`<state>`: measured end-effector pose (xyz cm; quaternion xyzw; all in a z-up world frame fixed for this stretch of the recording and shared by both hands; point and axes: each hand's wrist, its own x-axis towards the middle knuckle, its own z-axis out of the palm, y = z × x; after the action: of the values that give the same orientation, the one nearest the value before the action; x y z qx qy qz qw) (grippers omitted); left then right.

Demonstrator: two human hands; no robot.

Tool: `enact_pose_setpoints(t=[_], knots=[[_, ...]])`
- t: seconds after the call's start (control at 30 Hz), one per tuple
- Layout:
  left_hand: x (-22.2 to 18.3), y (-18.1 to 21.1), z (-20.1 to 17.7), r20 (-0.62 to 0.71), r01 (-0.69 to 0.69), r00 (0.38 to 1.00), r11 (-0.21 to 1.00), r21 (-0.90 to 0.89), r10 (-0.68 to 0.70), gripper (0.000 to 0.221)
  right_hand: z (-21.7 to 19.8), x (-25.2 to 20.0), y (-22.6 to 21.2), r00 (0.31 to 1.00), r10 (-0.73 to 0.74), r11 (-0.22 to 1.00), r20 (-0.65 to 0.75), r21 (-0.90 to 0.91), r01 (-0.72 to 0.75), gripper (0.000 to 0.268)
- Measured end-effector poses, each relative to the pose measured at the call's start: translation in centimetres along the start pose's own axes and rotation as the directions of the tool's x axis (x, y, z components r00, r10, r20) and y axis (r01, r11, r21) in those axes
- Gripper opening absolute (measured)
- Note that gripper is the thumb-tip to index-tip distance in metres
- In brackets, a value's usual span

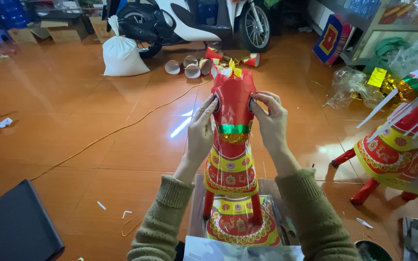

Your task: Assembling and decorating a traditional paper horse craft by gluing decorative paper and accessories.

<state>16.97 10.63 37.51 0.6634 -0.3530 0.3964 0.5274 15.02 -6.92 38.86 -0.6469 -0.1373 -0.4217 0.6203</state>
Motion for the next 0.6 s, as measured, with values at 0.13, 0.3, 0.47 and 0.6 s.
enact_pose_setpoints(t=[0.13, 0.3, 0.47, 0.6], knots=[[-0.1, -0.2, 0.0, 0.007, 0.021, 1.000, 1.000, -0.003, -0.021, 0.036, -0.1, -0.1, 0.1, 1.000, 0.012, 1.000, -0.009, -0.001, -0.012, 0.021], [-0.2, -0.3, 0.1, 0.011, 0.022, 1.000, 1.000, 0.012, -0.022, 0.037, -0.1, 0.0, 0.1, 1.000, 0.013, 1.000, -0.006, -0.010, -0.013, 0.020], [-0.3, -0.5, -0.1, 0.007, 0.012, 1.000, 1.000, 0.005, -0.012, 0.038, -0.2, 0.0, 0.0, 1.000, -0.009, 1.000, -0.020, -0.019, 0.009, 0.015], [-1.5, -2.3, 0.4, -0.058, 0.017, 0.998, 0.996, 0.090, -0.012, 0.037, -0.1, -0.4, 0.1, 1.000, -0.010, 0.999, -0.019, -0.041, 0.009, 0.016]])
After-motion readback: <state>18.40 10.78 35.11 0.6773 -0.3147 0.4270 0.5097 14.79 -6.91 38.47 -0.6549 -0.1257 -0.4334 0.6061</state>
